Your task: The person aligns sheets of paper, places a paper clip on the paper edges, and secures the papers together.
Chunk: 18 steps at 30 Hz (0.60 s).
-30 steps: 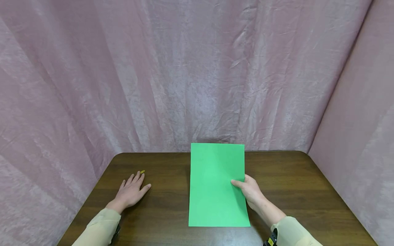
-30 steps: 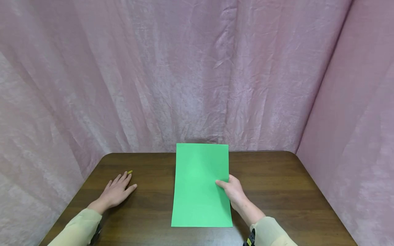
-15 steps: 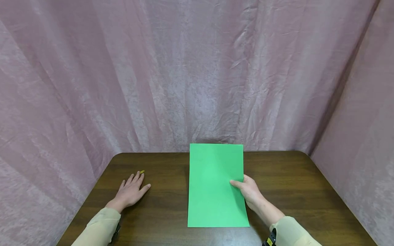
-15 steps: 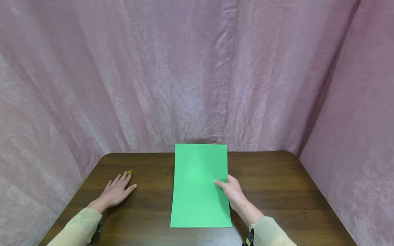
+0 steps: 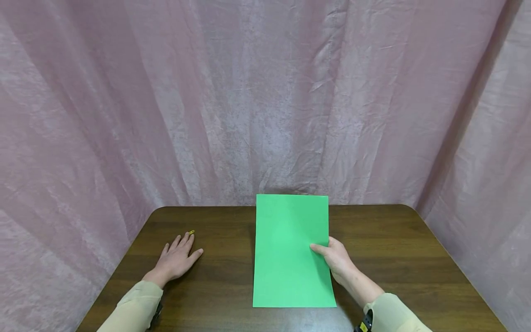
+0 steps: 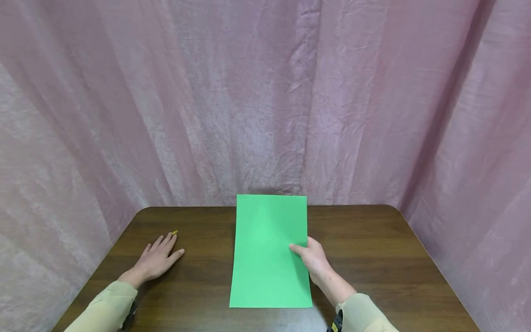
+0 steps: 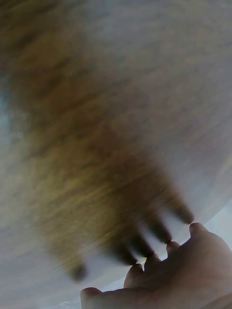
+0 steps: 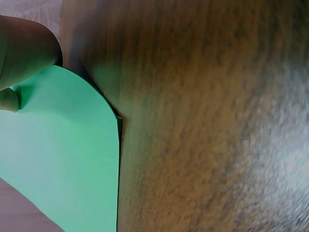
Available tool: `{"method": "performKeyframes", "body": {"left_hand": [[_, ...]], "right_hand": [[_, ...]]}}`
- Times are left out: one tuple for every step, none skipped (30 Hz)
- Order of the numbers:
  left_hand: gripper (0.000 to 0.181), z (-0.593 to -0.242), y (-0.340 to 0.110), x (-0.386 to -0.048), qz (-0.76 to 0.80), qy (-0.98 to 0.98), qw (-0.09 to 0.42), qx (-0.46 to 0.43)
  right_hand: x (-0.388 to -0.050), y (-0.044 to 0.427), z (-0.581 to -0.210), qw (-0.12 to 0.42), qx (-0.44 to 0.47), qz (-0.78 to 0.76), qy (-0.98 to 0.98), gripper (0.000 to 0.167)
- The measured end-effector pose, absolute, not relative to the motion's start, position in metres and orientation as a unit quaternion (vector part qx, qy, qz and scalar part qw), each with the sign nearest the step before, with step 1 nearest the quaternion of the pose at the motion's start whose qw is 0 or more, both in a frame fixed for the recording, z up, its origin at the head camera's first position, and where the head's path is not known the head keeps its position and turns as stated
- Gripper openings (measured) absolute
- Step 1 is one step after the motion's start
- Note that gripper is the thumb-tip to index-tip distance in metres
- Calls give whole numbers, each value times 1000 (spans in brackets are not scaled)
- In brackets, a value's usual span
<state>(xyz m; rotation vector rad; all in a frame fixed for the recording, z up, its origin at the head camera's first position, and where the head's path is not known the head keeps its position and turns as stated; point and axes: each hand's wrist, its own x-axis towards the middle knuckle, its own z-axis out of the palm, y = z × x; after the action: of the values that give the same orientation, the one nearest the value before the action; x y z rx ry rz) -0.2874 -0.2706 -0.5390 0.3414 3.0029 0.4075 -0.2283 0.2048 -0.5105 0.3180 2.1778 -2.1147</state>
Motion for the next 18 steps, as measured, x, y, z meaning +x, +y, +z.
{"method": "performKeyframes", "body": {"left_hand": [[82, -539, -271, -288, 134, 984, 46, 112], [82, -540, -270, -288, 133, 984, 45, 113], [82, -539, -270, -288, 134, 984, 44, 113], [81, -539, -269, -287, 134, 984, 43, 113], [81, -539, -269, -287, 135, 983, 42, 114], [81, -539, -268, -287, 135, 983, 41, 115], [81, -539, -267, -287, 137, 983, 41, 116], [81, -538, -266, -287, 138, 983, 41, 116], [81, -538, -265, -286, 139, 982, 40, 117], [81, -538, -263, -286, 138, 982, 40, 120], [82, -537, -262, -285, 138, 982, 39, 122], [81, -537, -261, -285, 139, 982, 38, 124], [81, -537, -259, -285, 139, 982, 38, 126], [81, -536, -258, -284, 139, 981, 35, 129], [81, -536, -257, -284, 140, 981, 33, 134], [80, -536, -255, -284, 140, 980, 31, 137], [79, -537, -253, -284, 145, 979, 30, 140], [79, -537, -252, -284, 147, 978, 28, 143]], "right_hand": [[-228, 205, -510, 45, 104, -692, 713, 41], [-228, 205, -510, 45, 104, -692, 713, 41], [-227, 205, -510, 45, 104, -691, 714, 41], [-227, 206, -509, 46, 105, -691, 714, 42], [-227, 206, -509, 46, 105, -691, 714, 42], [-227, 206, -509, 45, 106, -690, 714, 42], [-227, 206, -509, 45, 106, -690, 715, 43], [-227, 207, -510, 46, 106, -690, 715, 43], [-227, 207, -510, 45, 106, -689, 715, 43], [-227, 207, -510, 44, 106, -689, 716, 43], [-227, 207, -510, 44, 107, -688, 716, 42], [-227, 207, -510, 43, 107, -687, 717, 42], [-228, 208, -510, 43, 107, -686, 718, 42], [-228, 208, -510, 42, 108, -685, 719, 41], [-228, 208, -510, 41, 108, -685, 719, 41], [-228, 208, -510, 40, 109, -685, 719, 41], [-228, 208, -511, 41, 110, -686, 718, 41], [-228, 208, -511, 41, 110, -687, 717, 41]]}}
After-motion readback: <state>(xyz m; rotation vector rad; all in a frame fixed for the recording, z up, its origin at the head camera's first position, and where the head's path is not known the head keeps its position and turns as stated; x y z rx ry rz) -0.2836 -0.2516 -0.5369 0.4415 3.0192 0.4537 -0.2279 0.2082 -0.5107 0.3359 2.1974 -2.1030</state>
